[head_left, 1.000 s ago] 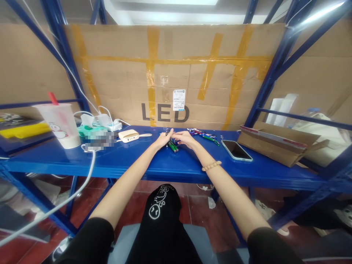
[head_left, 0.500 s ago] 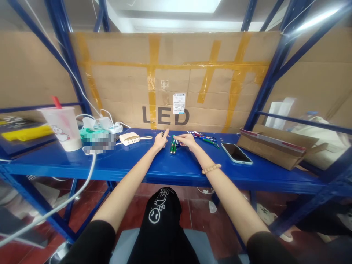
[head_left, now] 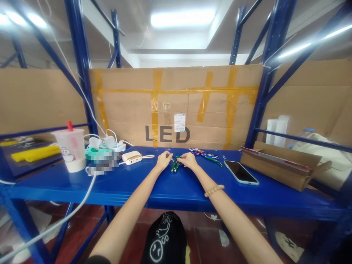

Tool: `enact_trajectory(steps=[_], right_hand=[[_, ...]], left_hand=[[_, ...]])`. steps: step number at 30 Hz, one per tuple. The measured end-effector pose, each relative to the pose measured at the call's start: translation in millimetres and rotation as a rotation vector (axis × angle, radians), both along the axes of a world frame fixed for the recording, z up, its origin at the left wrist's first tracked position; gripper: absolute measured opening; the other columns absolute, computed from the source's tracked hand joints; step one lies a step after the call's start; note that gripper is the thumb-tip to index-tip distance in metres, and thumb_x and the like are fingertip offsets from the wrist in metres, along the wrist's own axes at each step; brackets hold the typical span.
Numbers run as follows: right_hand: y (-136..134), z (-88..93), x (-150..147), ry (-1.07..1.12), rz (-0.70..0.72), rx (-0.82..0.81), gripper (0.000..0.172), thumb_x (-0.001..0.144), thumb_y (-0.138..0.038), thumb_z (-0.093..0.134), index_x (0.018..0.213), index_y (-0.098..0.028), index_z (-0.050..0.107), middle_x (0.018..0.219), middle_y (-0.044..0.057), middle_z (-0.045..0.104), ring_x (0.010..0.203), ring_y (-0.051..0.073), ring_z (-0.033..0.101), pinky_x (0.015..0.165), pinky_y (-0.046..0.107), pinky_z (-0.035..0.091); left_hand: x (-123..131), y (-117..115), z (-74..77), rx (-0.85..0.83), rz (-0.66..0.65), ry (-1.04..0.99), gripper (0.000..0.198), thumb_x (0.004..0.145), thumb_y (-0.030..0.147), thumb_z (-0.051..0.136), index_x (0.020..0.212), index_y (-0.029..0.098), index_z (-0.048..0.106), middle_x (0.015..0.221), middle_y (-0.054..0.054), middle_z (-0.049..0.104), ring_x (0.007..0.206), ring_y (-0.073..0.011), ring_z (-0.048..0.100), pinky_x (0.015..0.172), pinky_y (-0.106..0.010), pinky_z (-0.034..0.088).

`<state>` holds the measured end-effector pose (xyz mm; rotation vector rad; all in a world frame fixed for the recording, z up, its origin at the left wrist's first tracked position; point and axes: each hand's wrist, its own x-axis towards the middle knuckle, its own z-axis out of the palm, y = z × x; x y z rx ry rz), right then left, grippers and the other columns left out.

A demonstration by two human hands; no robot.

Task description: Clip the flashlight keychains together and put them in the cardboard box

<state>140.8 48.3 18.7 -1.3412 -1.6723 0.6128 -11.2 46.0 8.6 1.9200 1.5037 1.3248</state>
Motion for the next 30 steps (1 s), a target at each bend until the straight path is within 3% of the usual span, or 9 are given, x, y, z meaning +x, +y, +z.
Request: enact_trajectory(steps=[3, 8, 14, 18, 24, 30], right_hand=[[0.5, -2.7, -0.2, -0.078, 0.007, -0.021, 0.026, 0.06, -0.022, 0.068, 0.04, -0.016, 0.051, 0.038, -0.003, 0.05, 0.035, 0.008, 0.047, 0.034, 0.017, 0.037], [-2.2, 0.9, 0.0, -0.086, -0.022, -0.056, 0.031, 0.059, -0.019, 0.065, 0.036, -0.017, 0.044, 0.036, -0.004, 0.046, 0.035, 0.008, 0.046, 0.035, 0.018, 0.037], [-1.6, 3.3, -0.1, 0.054, -0.068, -0.063, 0.012, 0.06, -0.022, 0.067, 0.052, -0.016, 0.059, 0.047, -0.001, 0.056, 0.04, 0.009, 0.05, 0.039, 0.02, 0.043], [-2.4, 5.2, 1.5, 0.165, -0.077, -0.099, 0.01, 0.063, -0.025, 0.067, 0.062, -0.015, 0.063, 0.041, -0.003, 0.053, 0.04, 0.009, 0.049, 0.039, 0.02, 0.042], [-10.1, 11.1, 2.4, 0.328, 0.067, -0.055, 0.018, 0.067, -0.031, 0.066, 0.072, -0.013, 0.063, 0.04, -0.005, 0.048, 0.038, 0.007, 0.042, 0.037, 0.018, 0.035], [-14.4, 11.5, -0.4, 0.274, 0.286, -0.062, 0.022, 0.074, -0.034, 0.06, 0.081, -0.013, 0.063, 0.048, -0.007, 0.044, 0.039, 0.004, 0.034, 0.035, 0.016, 0.029]], left_hand=[[-3.5, 2.7, -3.4, 0.053, 0.048, 0.276, 0.024, 0.078, 0.034, 0.05, 0.058, 0.02, 0.051, 0.073, -0.006, 0.059, 0.082, -0.023, 0.057, 0.078, -0.034, 0.04], [-4.7, 4.9, -5.8, -0.006, 0.007, 0.358, 0.03, 0.082, 0.038, 0.043, 0.058, 0.021, 0.05, 0.073, -0.007, 0.061, 0.084, -0.0258, 0.057, 0.08, -0.037, 0.039], [-4.0, 3.2, -0.6, 0.046, -0.025, 0.071, 0.027, 0.079, 0.043, 0.046, 0.065, 0.021, 0.051, 0.067, -0.002, 0.06, 0.068, -0.018, 0.055, 0.068, -0.029, 0.042], [-2.7, 1.0, 6.5, 0.087, -0.01, -0.111, 0.034, 0.071, 0.051, 0.052, 0.064, 0.019, 0.055, 0.067, -0.002, 0.06, 0.066, -0.0168, 0.054, 0.066, -0.028, 0.042], [2.8, -4.3, 12.4, 0.059, -0.113, -0.181, 0.039, 0.068, 0.056, 0.056, 0.066, 0.017, 0.059, 0.06, 0.001, 0.058, 0.054, -0.0128, 0.051, 0.06, -0.026, 0.041], [4.1, -6.2, 14.9, -0.035, -0.223, -0.27, 0.043, 0.063, 0.056, 0.062, 0.072, 0.014, 0.064, 0.049, 0.003, 0.05, 0.046, -0.0083, 0.043, 0.047, -0.022, 0.035]])
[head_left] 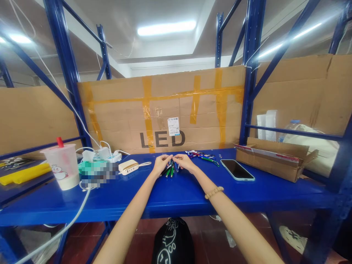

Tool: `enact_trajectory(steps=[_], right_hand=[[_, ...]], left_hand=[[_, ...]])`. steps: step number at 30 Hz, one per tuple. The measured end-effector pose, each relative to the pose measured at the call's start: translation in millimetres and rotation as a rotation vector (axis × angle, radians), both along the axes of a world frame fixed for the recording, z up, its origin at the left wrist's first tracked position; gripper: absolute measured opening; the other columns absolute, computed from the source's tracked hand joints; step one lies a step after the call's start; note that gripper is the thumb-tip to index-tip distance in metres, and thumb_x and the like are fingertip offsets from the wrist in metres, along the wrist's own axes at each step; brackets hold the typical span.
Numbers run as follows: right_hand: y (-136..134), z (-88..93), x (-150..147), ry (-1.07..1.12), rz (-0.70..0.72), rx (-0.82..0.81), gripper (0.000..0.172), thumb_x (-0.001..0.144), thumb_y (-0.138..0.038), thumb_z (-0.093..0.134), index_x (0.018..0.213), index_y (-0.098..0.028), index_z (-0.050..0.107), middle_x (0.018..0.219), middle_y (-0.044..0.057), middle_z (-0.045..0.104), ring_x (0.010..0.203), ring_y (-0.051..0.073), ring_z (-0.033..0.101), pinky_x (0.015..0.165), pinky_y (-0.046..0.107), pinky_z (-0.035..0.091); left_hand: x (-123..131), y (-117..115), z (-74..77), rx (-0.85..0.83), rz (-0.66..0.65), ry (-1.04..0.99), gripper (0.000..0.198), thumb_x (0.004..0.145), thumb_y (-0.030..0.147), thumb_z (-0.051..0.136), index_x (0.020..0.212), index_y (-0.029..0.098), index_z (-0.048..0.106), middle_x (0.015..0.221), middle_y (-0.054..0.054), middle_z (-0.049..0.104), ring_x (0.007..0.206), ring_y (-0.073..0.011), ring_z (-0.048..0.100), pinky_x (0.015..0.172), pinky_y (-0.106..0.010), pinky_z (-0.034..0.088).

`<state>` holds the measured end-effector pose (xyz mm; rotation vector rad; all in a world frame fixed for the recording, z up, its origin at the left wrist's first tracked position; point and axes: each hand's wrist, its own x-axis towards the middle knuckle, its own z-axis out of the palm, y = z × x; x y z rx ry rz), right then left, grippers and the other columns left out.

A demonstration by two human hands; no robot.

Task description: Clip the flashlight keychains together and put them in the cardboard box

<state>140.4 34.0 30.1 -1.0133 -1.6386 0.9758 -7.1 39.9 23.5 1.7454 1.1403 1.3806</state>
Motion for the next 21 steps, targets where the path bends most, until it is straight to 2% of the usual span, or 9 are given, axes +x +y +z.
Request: enact_trajectory(steps=[3, 5, 12, 17, 21], right_hand=[[0.5, -0.2, -0.1, -0.023, -0.01, 0.0, 0.022, 0.076, -0.035, 0.057, 0.083, -0.014, 0.062, 0.051, -0.007, 0.042, 0.04, 0.004, 0.034, 0.036, 0.016, 0.029], [0.8, 0.7, 0.4, -0.035, -0.02, 0.001, 0.022, 0.077, -0.034, 0.057, 0.084, -0.015, 0.062, 0.051, -0.007, 0.04, 0.042, 0.004, 0.034, 0.036, 0.015, 0.028], [-4.0, 7.0, 2.4, -0.052, -0.006, -0.066, 0.03, 0.076, -0.043, 0.057, 0.084, -0.015, 0.065, 0.055, -0.005, 0.046, 0.047, 0.005, 0.039, 0.04, 0.015, 0.029], [-5.9, 8.7, 3.7, -0.02, 0.022, -0.071, 0.036, 0.072, -0.048, 0.061, 0.087, -0.016, 0.067, 0.055, -0.004, 0.048, 0.049, 0.006, 0.04, 0.041, 0.016, 0.029], [-4.3, 6.8, 5.4, -0.032, 0.037, -0.054, 0.04, 0.069, -0.05, 0.063, 0.087, -0.014, 0.067, 0.056, -0.003, 0.051, 0.048, 0.005, 0.038, 0.04, 0.017, 0.028]], left_hand=[[-0.3, 0.0, -0.9, -0.093, -0.019, -0.051, 0.046, 0.062, 0.057, 0.063, 0.074, 0.013, 0.064, 0.041, 0.006, 0.043, 0.037, -0.0057, 0.036, 0.039, -0.02, 0.026], [-0.4, -1.0, -1.4, -0.118, -0.038, -0.063, 0.045, 0.061, 0.055, 0.065, 0.074, 0.012, 0.064, 0.041, 0.006, 0.043, 0.036, -0.0049, 0.036, 0.036, -0.019, 0.025], [-0.9, -8.0, 5.2, -0.151, -0.175, -0.099, 0.034, 0.064, 0.039, 0.069, 0.08, 0.01, 0.064, 0.062, -0.001, 0.058, 0.05, -0.0067, 0.052, 0.04, -0.017, 0.039], [0.2, -7.0, 6.4, -0.14, -0.149, -0.107, 0.027, 0.064, 0.024, 0.07, 0.085, 0.01, 0.064, 0.065, -0.002, 0.061, 0.052, -0.0083, 0.055, 0.042, -0.018, 0.042], [0.2, -5.3, 5.1, -0.082, -0.102, -0.138, 0.025, 0.062, 0.024, 0.069, 0.083, 0.01, 0.065, 0.067, -0.003, 0.063, 0.053, -0.0088, 0.055, 0.043, -0.019, 0.044]])
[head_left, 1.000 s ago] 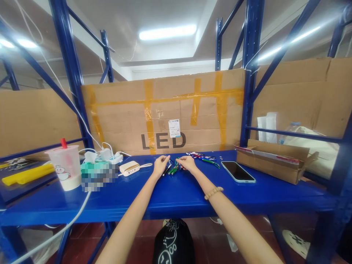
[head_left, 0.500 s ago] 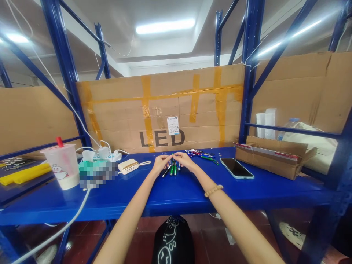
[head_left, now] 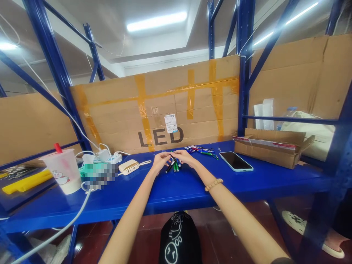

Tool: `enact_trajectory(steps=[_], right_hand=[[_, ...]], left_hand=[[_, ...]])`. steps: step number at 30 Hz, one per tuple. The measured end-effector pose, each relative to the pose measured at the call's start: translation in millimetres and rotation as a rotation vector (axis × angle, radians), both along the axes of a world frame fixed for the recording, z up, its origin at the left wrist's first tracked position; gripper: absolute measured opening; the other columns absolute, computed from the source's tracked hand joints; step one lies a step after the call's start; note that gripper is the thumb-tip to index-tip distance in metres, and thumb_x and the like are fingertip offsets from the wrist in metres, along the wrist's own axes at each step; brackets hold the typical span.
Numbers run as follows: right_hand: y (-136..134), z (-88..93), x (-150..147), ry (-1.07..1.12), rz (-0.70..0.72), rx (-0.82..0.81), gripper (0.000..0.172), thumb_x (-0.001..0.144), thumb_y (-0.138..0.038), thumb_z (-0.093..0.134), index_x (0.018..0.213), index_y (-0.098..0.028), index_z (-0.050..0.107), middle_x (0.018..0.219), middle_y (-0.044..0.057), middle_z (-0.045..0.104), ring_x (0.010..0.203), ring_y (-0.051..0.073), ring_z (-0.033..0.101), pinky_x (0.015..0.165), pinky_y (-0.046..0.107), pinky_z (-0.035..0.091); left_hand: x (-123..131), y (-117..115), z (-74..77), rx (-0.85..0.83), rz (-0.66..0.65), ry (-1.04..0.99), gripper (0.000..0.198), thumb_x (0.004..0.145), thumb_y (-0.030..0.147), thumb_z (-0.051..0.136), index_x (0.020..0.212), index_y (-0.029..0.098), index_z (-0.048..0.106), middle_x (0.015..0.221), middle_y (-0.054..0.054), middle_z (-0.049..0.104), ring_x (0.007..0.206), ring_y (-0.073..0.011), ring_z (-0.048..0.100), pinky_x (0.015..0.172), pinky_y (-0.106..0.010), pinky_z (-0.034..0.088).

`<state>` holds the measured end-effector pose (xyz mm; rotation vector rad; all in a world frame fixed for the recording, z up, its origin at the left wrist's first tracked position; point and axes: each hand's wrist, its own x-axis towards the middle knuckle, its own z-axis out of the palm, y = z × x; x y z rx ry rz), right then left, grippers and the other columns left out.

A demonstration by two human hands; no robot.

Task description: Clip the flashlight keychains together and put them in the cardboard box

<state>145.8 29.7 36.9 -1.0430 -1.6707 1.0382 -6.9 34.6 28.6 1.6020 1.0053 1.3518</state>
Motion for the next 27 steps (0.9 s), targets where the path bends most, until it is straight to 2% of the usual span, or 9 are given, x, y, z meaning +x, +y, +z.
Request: enact_trajectory(steps=[5, 12, 18, 22, 24, 27], right_hand=[[3.5, -4.1, 0.6, -0.021, 0.021, 0.025, 0.039, 0.063, -0.044, 0.07, 0.082, -0.011, 0.067, 0.054, -0.003, 0.051, 0.046, 0.005, 0.036, 0.039, 0.018, 0.026], [4.1, -4.8, -0.8, -0.05, 0.009, 0.011, 0.027, 0.069, -0.038, 0.064, 0.077, -0.013, 0.066, 0.054, -0.004, 0.047, 0.047, 0.005, 0.036, 0.04, 0.017, 0.028], [2.9, -2.1, -1.6, 0.033, 0.008, 0.027, 0.031, 0.07, -0.04, 0.064, 0.087, -0.015, 0.065, 0.057, -0.004, 0.049, 0.049, 0.006, 0.037, 0.04, 0.017, 0.028], [7.0, -5.3, -1.8, 0.027, 0.036, 0.046, 0.033, 0.07, -0.043, 0.063, 0.085, -0.014, 0.065, 0.054, -0.005, 0.046, 0.047, 0.006, 0.037, 0.039, 0.017, 0.027], [10.9, -8.6, -1.9, 0.019, 0.007, 0.06, 0.033, 0.072, -0.044, 0.061, 0.085, -0.014, 0.064, 0.053, -0.005, 0.044, 0.045, 0.006, 0.036, 0.038, 0.018, 0.026], [18.2, -13.5, -1.0, 0.026, -0.128, 0.099, 0.034, 0.073, -0.045, 0.057, 0.085, -0.013, 0.064, 0.051, -0.005, 0.044, 0.045, 0.007, 0.036, 0.04, 0.019, 0.028]], left_hand=[[-1.8, 0.3, 0.4, 0.039, 0.059, -0.013, 0.031, 0.06, 0.029, 0.071, 0.085, 0.011, 0.067, 0.069, -0.004, 0.065, 0.053, -0.009, 0.056, 0.044, -0.019, 0.045], [-5.0, -0.1, 1.5, -0.035, 0.051, 0.002, 0.038, 0.061, 0.029, 0.071, 0.095, 0.012, 0.067, 0.072, -0.004, 0.066, 0.056, -0.0084, 0.056, 0.045, -0.018, 0.046], [-4.6, 2.1, -0.2, -0.108, 0.057, 0.047, 0.034, 0.064, 0.023, 0.068, 0.096, 0.012, 0.067, 0.072, -0.004, 0.065, 0.053, -0.0073, 0.055, 0.044, -0.018, 0.045], [-2.2, 3.3, -3.0, -0.104, 0.028, 0.072, 0.029, 0.064, 0.024, 0.069, 0.091, 0.012, 0.069, 0.073, -0.005, 0.066, 0.053, -0.0076, 0.056, 0.044, -0.018, 0.046], [-1.1, 3.1, -3.5, -0.1, 0.052, 0.069, 0.025, 0.064, 0.022, 0.069, 0.087, 0.012, 0.07, 0.073, -0.005, 0.067, 0.053, -0.0078, 0.056, 0.045, -0.019, 0.047], [0.0, 2.3, -3.4, -0.105, 0.111, 0.07, 0.02, 0.063, 0.017, 0.068, 0.082, 0.01, 0.07, 0.067, -0.005, 0.066, 0.052, -0.0086, 0.057, 0.046, -0.02, 0.048]])
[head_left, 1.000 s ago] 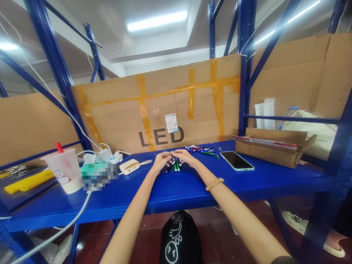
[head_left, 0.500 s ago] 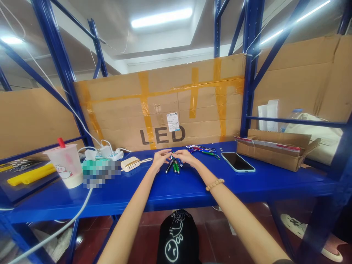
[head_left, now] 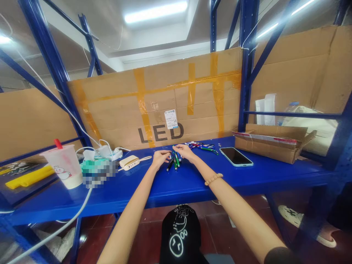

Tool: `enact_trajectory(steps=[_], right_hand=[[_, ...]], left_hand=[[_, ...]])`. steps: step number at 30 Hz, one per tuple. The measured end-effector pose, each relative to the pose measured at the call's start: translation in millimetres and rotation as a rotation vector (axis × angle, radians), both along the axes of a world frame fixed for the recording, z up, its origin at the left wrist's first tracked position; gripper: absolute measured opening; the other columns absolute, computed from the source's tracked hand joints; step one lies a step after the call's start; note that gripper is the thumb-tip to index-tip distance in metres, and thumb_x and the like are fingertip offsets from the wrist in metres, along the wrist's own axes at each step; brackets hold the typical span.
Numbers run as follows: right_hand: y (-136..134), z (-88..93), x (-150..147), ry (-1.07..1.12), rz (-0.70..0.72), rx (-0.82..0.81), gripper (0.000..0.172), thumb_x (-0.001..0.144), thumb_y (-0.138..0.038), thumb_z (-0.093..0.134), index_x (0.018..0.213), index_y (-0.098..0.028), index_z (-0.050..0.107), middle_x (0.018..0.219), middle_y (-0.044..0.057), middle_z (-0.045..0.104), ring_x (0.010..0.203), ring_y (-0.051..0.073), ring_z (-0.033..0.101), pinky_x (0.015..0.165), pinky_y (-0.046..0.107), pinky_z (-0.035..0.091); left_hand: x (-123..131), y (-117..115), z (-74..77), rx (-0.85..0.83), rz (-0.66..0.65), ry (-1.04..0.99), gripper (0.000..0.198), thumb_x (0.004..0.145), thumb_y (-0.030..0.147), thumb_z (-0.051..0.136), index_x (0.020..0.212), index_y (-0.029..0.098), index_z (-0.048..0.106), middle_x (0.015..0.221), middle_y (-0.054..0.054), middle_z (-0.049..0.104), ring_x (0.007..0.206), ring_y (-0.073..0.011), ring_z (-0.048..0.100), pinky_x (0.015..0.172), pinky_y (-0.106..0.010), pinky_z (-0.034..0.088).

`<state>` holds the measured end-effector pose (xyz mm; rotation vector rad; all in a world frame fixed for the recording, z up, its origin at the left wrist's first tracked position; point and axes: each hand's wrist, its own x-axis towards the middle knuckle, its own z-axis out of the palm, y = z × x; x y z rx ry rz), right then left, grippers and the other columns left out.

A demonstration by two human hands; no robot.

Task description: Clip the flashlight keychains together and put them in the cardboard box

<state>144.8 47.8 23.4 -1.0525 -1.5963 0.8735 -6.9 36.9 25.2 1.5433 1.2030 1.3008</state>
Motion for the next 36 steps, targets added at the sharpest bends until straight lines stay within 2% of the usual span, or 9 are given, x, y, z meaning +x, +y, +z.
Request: enact_trajectory(steps=[3, 6, 10, 14, 18, 23, 28, 32, 36], right_hand=[[6.8, -3.4, 1.8, -0.031, -0.089, 0.119, 0.031, 0.074, -0.042, 0.055, 0.082, -0.013, 0.065, 0.056, -0.003, 0.051, 0.05, 0.008, 0.04, 0.046, 0.021, 0.033], [7.8, -3.8, 3.7, -0.175, -0.159, 0.198, 0.029, 0.077, -0.039, 0.052, 0.08, -0.015, 0.067, 0.06, -0.001, 0.057, 0.054, 0.011, 0.046, 0.051, 0.023, 0.035], [-1.1, -0.9, 5.0, -0.417, -0.251, 0.225, 0.027, 0.079, -0.04, 0.05, 0.085, -0.022, 0.069, 0.064, -0.001, 0.061, 0.061, 0.014, 0.051, 0.053, 0.024, 0.032], [-7.2, 0.3, 4.3, -0.551, -0.207, 0.25, 0.023, 0.078, -0.04, 0.052, 0.084, -0.024, 0.069, 0.068, -0.001, 0.063, 0.064, 0.014, 0.053, 0.054, 0.023, 0.032], [-5.5, -1.4, 3.6, -0.507, -0.141, 0.349, 0.024, 0.083, -0.034, 0.047, 0.086, -0.023, 0.067, 0.074, -0.001, 0.065, 0.066, 0.013, 0.053, 0.057, 0.022, 0.034], [-4.4, -2.2, 5.4, -0.506, -0.17, 0.328, 0.023, 0.078, -0.04, 0.054, 0.083, -0.024, 0.069, 0.08, 0.0, 0.068, 0.073, 0.015, 0.057, 0.06, 0.023, 0.037], [-0.3, -3.1, 7.3, -0.39, -0.288, 0.31, 0.022, 0.077, -0.039, 0.056, 0.08, -0.024, 0.071, 0.085, 0.002, 0.07, 0.081, 0.019, 0.061, 0.066, 0.027, 0.042], [7.3, -7.0, 4.8, -0.348, -0.143, 0.34, 0.021, 0.074, -0.037, 0.059, 0.076, -0.02, 0.072, 0.079, 0.003, 0.071, 0.075, 0.019, 0.062, 0.066, 0.026, 0.045], [10.5, -8.9, 1.8, -0.288, -0.055, 0.366, 0.021, 0.074, -0.033, 0.059, 0.073, -0.017, 0.072, 0.074, 0.005, 0.071, 0.07, 0.018, 0.063, 0.064, 0.026, 0.046]], left_hand=[[0.7, -1.1, 0.7, 0.004, -0.005, -0.034, 0.019, 0.064, 0.014, 0.067, 0.081, 0.01, 0.07, 0.064, -0.004, 0.066, 0.055, -0.0096, 0.059, 0.054, -0.022, 0.052], [0.9, -2.4, 1.3, 0.022, -0.03, -0.072, 0.019, 0.065, 0.015, 0.066, 0.083, 0.01, 0.069, 0.067, -0.005, 0.066, 0.057, -0.0099, 0.061, 0.058, -0.023, 0.053], [-0.1, -3.0, 0.8, 0.057, -0.026, -0.002, 0.021, 0.066, 0.018, 0.067, 0.085, 0.011, 0.069, 0.072, -0.005, 0.067, 0.054, -0.0086, 0.058, 0.05, -0.02, 0.05], [-1.8, -2.2, -1.0, 0.069, 0.019, 0.087, 0.024, 0.065, 0.019, 0.067, 0.087, 0.011, 0.067, 0.072, -0.005, 0.066, 0.053, -0.0087, 0.057, 0.044, -0.019, 0.047], [-1.7, -0.8, -3.7, 0.075, -0.027, 0.075, 0.044, 0.062, 0.016, 0.07, 0.106, 0.014, 0.062, 0.072, -0.003, 0.066, 0.055, -0.0094, 0.058, 0.047, -0.021, 0.05], [-1.0, 1.6, -5.2, 0.062, -0.014, 0.126, 0.022, 0.062, 0.02, 0.071, 0.082, 0.01, 0.07, 0.065, -0.004, 0.065, 0.051, -0.0085, 0.056, 0.049, -0.023, 0.053], [-2.5, 2.1, -2.4, 0.084, 0.004, 0.028, 0.019, 0.063, 0.02, 0.071, 0.079, 0.01, 0.07, 0.066, -0.004, 0.066, 0.056, -0.0096, 0.059, 0.059, -0.026, 0.056], [-1.3, 0.5, -1.6, 0.076, -0.049, -0.047, 0.02, 0.064, 0.018, 0.071, 0.081, 0.009, 0.066, 0.064, -0.004, 0.065, 0.058, -0.0102, 0.061, 0.062, -0.028, 0.056], [0.6, -0.1, -2.6, 0.098, -0.054, -0.102, 0.036, 0.064, 0.014, 0.071, 0.099, 0.012, 0.061, 0.061, 0.001, 0.063, 0.059, -0.0098, 0.061, 0.064, -0.028, 0.057]])
